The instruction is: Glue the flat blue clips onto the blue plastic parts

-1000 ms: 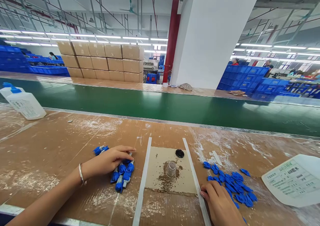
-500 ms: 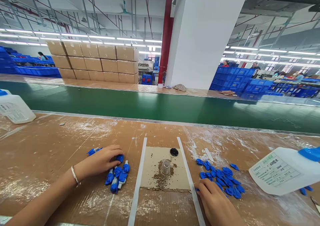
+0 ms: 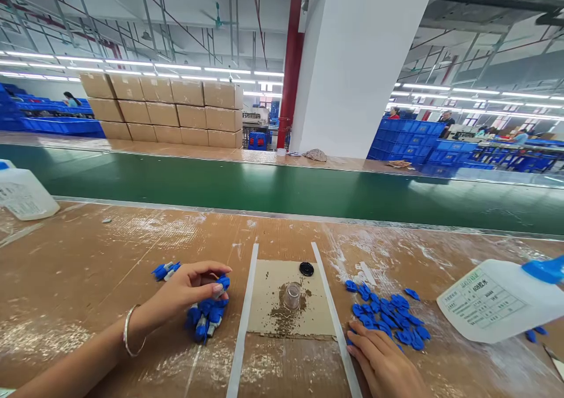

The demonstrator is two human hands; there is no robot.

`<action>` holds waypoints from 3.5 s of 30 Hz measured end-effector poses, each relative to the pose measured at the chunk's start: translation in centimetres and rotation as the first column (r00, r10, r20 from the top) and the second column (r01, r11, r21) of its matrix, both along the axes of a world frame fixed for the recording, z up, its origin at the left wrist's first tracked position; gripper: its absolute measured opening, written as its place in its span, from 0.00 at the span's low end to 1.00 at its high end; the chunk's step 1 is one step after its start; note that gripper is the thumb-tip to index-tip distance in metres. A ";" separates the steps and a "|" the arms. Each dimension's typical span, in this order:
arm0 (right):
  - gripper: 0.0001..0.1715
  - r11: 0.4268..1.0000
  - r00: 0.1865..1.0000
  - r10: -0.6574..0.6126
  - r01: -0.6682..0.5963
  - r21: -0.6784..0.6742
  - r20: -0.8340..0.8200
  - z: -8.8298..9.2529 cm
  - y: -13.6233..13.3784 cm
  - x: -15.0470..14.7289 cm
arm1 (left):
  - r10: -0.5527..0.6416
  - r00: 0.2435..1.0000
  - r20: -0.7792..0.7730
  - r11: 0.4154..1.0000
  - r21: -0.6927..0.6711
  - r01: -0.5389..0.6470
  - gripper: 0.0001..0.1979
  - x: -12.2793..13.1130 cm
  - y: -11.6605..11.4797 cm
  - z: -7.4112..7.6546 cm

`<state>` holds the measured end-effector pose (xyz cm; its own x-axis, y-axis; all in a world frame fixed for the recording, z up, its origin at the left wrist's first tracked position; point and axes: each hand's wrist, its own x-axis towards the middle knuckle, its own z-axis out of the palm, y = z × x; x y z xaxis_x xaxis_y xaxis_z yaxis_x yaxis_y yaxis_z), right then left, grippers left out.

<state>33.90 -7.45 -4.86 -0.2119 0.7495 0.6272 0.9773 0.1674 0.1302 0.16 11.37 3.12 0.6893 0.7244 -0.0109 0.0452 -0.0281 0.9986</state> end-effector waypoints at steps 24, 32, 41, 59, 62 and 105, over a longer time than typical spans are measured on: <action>0.22 0.965 0.076 0.033 -0.260 0.012 -0.997 2.9 5.1 -12.7 | -0.117 0.968 0.222 0.949 -0.263 0.175 0.19 1.3 -2.2 -0.6; 0.24 0.930 -0.502 0.067 -0.282 0.236 -0.863 2.6 5.9 -19.3 | -0.145 0.958 0.249 0.931 -0.292 0.217 0.21 1.1 -2.7 -0.4; 0.25 0.984 -0.270 0.081 -0.130 0.119 -0.959 2.0 6.3 -20.8 | -0.135 0.964 0.227 0.937 -0.286 0.199 0.21 0.9 -2.6 -0.4; 0.18 0.868 0.695 -0.495 0.373 -0.327 -0.522 4.2 6.3 -0.1 | 0.751 0.576 -0.322 0.313 0.942 0.119 0.20 -2.5 3.3 -0.6; 0.14 0.816 0.720 -0.544 0.334 -0.472 -0.431 4.8 7.7 2.4 | 0.750 0.593 -0.291 0.280 0.953 0.114 0.18 -2.9 4.2 -0.8; 0.18 0.996 0.984 -0.072 0.080 -0.043 0.164 -2.9 -0.6 -3.1 | 0.244 0.820 -0.518 0.660 0.708 0.251 0.09 -0.2 1.1 -1.2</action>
<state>30.78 -8.05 -7.76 -0.2491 0.7962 0.5514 0.9539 0.1034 0.2817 -0.02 12.49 1.90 0.7414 0.6539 0.1507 0.5441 -0.7173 0.4353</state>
